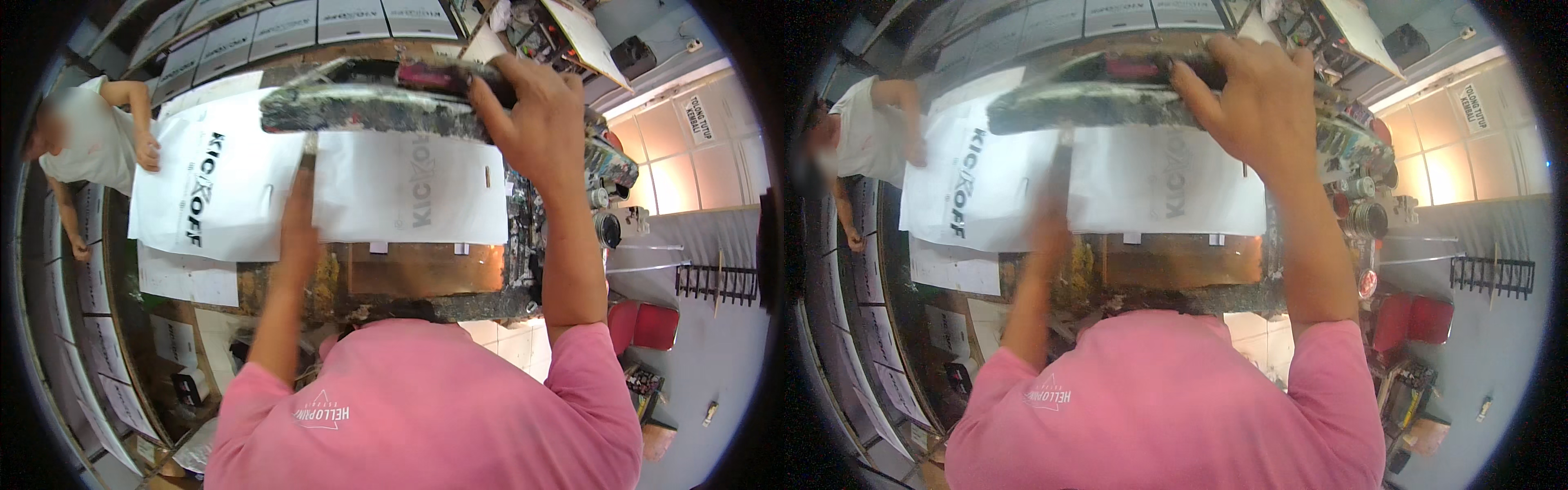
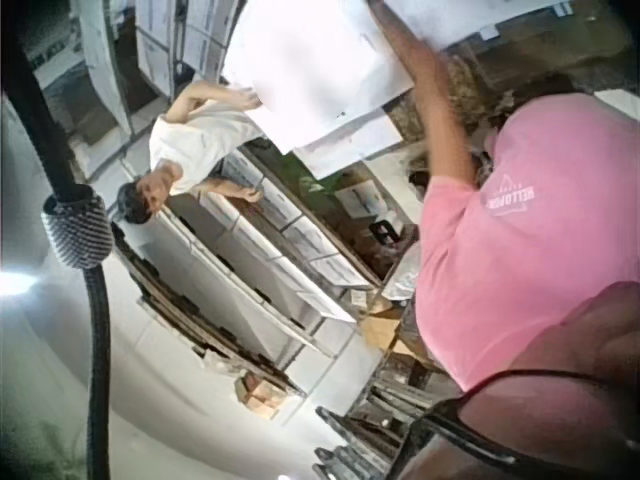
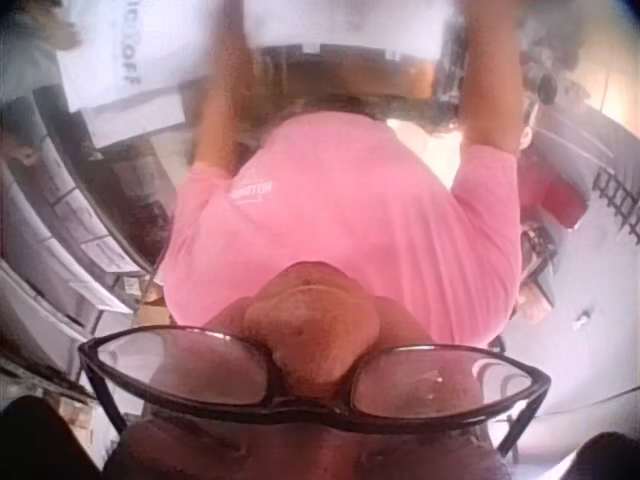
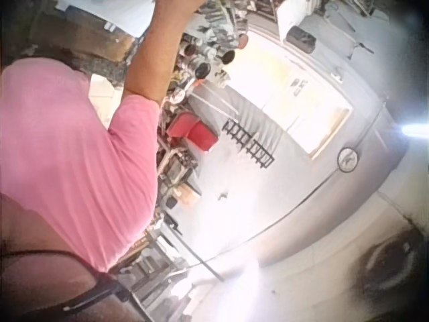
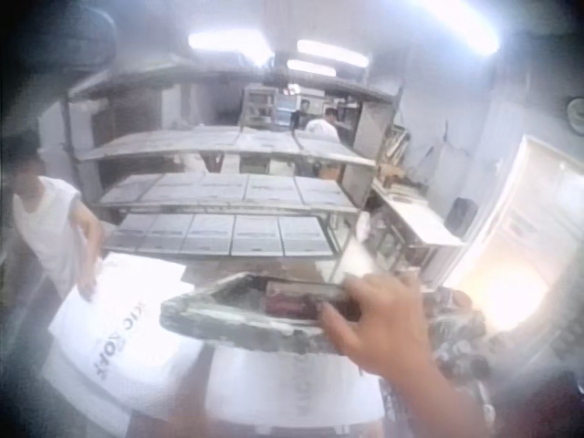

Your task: The person performs screen-printing on white plastic bags by lowering a screen frame onto a bag, using a squeegee to spread ink across the stencil, and then lifting the frame to reveal the printed logo.

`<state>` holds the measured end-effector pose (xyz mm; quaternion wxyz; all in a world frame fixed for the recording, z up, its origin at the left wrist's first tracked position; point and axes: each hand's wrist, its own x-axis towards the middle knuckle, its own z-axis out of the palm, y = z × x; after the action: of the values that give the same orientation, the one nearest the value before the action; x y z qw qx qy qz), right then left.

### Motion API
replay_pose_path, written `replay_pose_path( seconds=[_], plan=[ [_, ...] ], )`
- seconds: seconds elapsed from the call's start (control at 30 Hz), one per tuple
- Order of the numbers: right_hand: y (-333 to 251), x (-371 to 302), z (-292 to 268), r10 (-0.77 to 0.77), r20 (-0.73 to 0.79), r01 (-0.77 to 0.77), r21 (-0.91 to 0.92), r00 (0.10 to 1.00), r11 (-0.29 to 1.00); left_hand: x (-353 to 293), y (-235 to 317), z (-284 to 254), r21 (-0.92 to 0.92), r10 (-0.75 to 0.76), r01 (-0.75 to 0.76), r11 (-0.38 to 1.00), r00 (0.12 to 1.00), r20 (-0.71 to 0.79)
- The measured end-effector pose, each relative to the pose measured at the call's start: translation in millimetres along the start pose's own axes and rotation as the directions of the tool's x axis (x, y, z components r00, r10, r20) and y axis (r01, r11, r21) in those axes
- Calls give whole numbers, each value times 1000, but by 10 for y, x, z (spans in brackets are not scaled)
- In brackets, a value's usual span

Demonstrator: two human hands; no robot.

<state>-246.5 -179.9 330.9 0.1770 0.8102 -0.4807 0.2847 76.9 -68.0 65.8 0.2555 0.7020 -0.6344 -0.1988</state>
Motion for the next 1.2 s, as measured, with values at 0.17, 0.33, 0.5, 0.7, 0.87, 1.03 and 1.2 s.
replay_pose_path(
  seconds=[0.17, 0.33, 0.5, 0.7, 0.87, 1.03, 1.2],
  plan=[
    [-53, 264, -90, -3, 63, -2, 72, 998, 997, -419, 998, 1745, 52, 549, -607, 793, 749, 371],
    [-210, 304, -216, 85, 36, -89, 140, 996, 986, -494, 935, 1994, 68, 579, -656, 752, 706, 407],
    [-75, 277, -130, 161, 87, -176, 211, 983, 961, -523, 916, 2022, 35, 600, -662, 749, 700, 388],
    [-146, 330, -199, 165, 69, -173, 133, 984, 976, -518, 942, 1951, 28, 601, -666, 745, 689, 406],
    [-4, 64, 15, 16, 33, -17, 21, 999, 1000, -317, 1332, 714, -647, 263, -100, 756, 952, 160],
    [-18, -982, 266, -256, 632, 36, 339, 732, 940, -592, 1138, -537, -916, -101, 195, -351, 964, 244],
    [29, -1693, 1320, -148, 647, -228, 459, 748, 859, -1019, 525, 91, -781, -488, 567, -262, 620, 614]
  ],
)
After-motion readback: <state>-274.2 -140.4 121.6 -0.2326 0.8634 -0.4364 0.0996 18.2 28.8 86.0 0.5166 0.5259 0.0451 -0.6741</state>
